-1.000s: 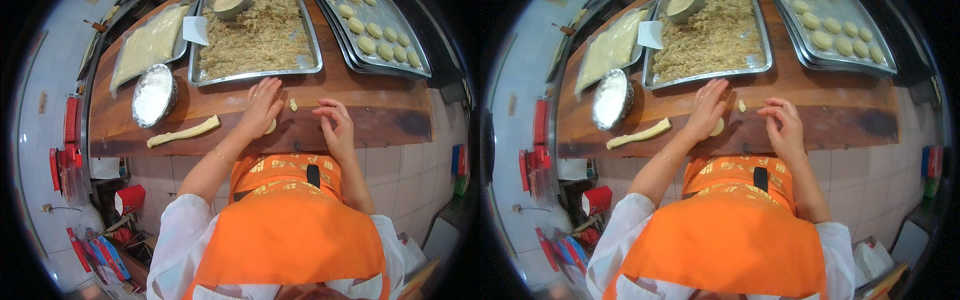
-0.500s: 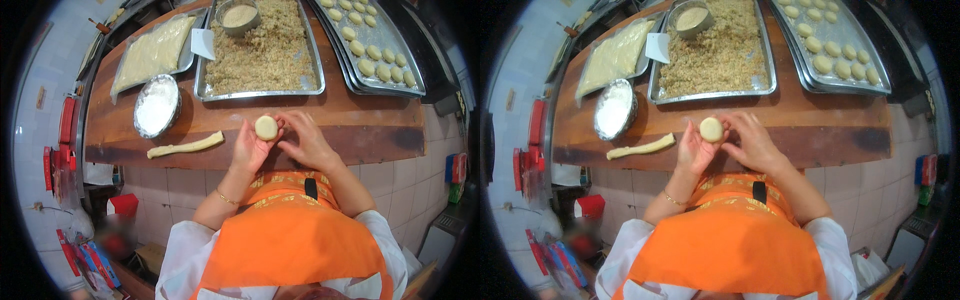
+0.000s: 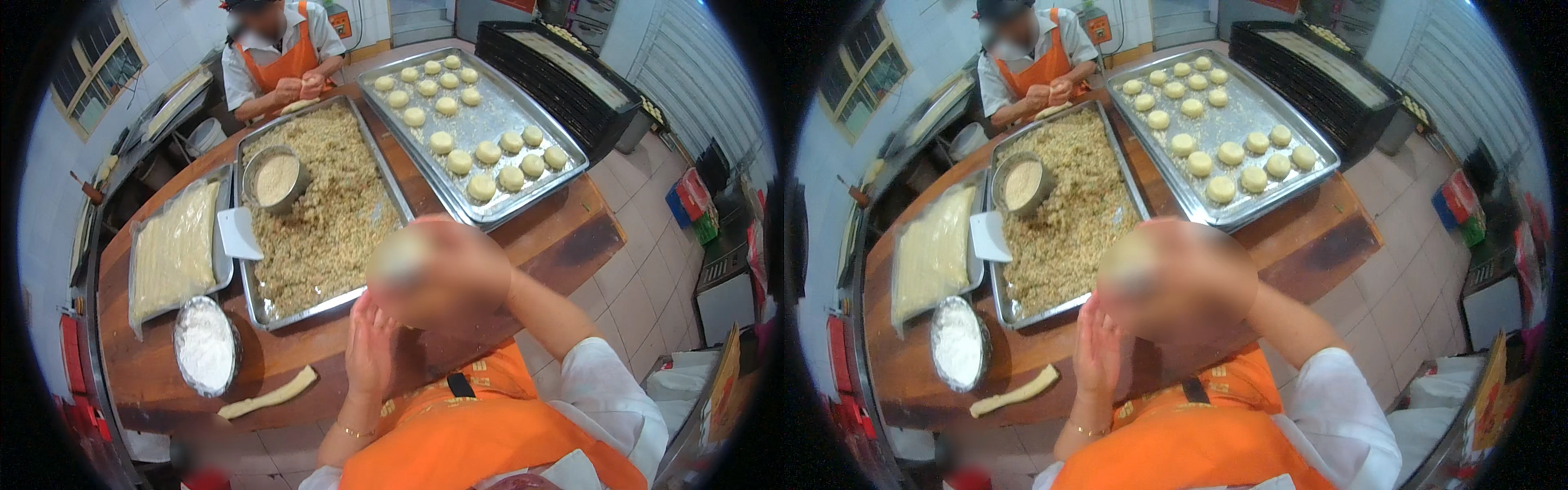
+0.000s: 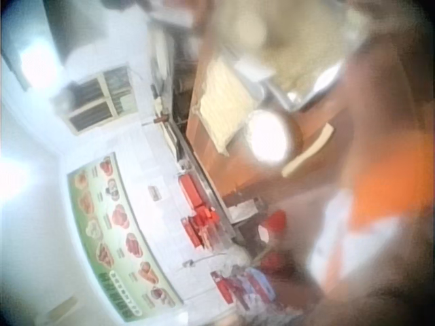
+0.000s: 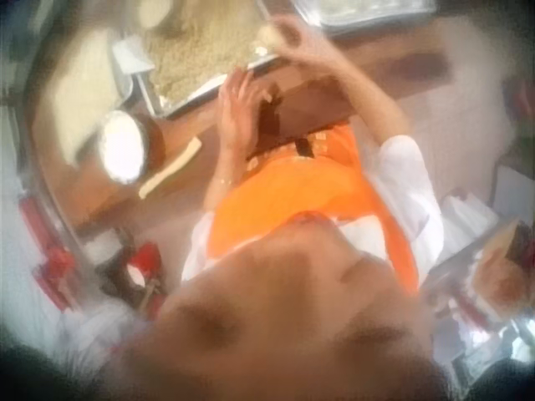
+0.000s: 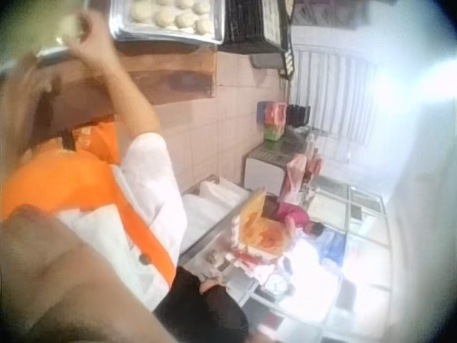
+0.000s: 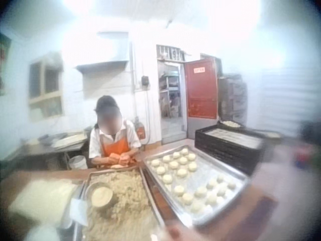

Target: The person prepares pastries by rolling out dough on a wooden table, stuffing them with a mixture from a tray, and shaping them into rounds.

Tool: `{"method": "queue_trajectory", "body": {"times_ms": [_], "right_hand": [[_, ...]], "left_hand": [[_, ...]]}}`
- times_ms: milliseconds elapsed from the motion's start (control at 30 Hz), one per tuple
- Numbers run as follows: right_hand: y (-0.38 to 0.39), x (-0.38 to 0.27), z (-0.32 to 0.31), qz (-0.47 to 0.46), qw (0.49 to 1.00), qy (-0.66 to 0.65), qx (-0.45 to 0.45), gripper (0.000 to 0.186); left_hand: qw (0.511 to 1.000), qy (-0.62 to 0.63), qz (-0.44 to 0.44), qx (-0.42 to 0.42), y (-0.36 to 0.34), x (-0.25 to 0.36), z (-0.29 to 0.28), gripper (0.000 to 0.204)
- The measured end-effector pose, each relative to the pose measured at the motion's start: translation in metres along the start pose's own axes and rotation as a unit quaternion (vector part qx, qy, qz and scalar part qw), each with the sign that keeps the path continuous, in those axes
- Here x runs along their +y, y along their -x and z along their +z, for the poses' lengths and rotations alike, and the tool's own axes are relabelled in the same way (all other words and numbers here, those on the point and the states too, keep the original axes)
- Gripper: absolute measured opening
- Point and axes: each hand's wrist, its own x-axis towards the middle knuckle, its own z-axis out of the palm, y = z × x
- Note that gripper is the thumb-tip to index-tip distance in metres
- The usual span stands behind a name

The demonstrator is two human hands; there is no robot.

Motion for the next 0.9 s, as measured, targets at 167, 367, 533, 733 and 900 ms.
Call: {"method": "queue_trajectory", "body": {"times_ms": [167, 367, 533, 733, 900], "right_hand": [[-0.089, 0.054, -0.122, 0.052, 0.989, 0.055, 0.129, 0.055], [-0.157, 0.114, -0.179, 0.117, 0.929, 0.321, 0.143, 0.058], [-0.179, 0.119, -0.173, 0.164, 0.921, 0.348, 0.066, 0.054], [-0.184, 0.142, -0.182, 0.133, 0.911, 0.389, 0.039, 0.058], [-0.186, 0.116, -0.165, 0.050, 0.878, 0.474, 0.037, 0.060]], "left_hand": [[0.997, -0.070, 0.016, 0.042, 0.008, 0.006, -0.020, 0.046], [0.987, -0.091, 0.008, 0.131, 0.009, 0.003, -0.031, 0.042], [0.985, -0.087, 0.012, 0.150, 0.001, 0.001, -0.034, 0.037], [0.987, -0.087, 0.009, 0.138, -0.013, -0.001, -0.034, 0.036], [0.985, -0.084, -0.001, 0.154, -0.013, -0.003, -0.036, 0.034]]}}
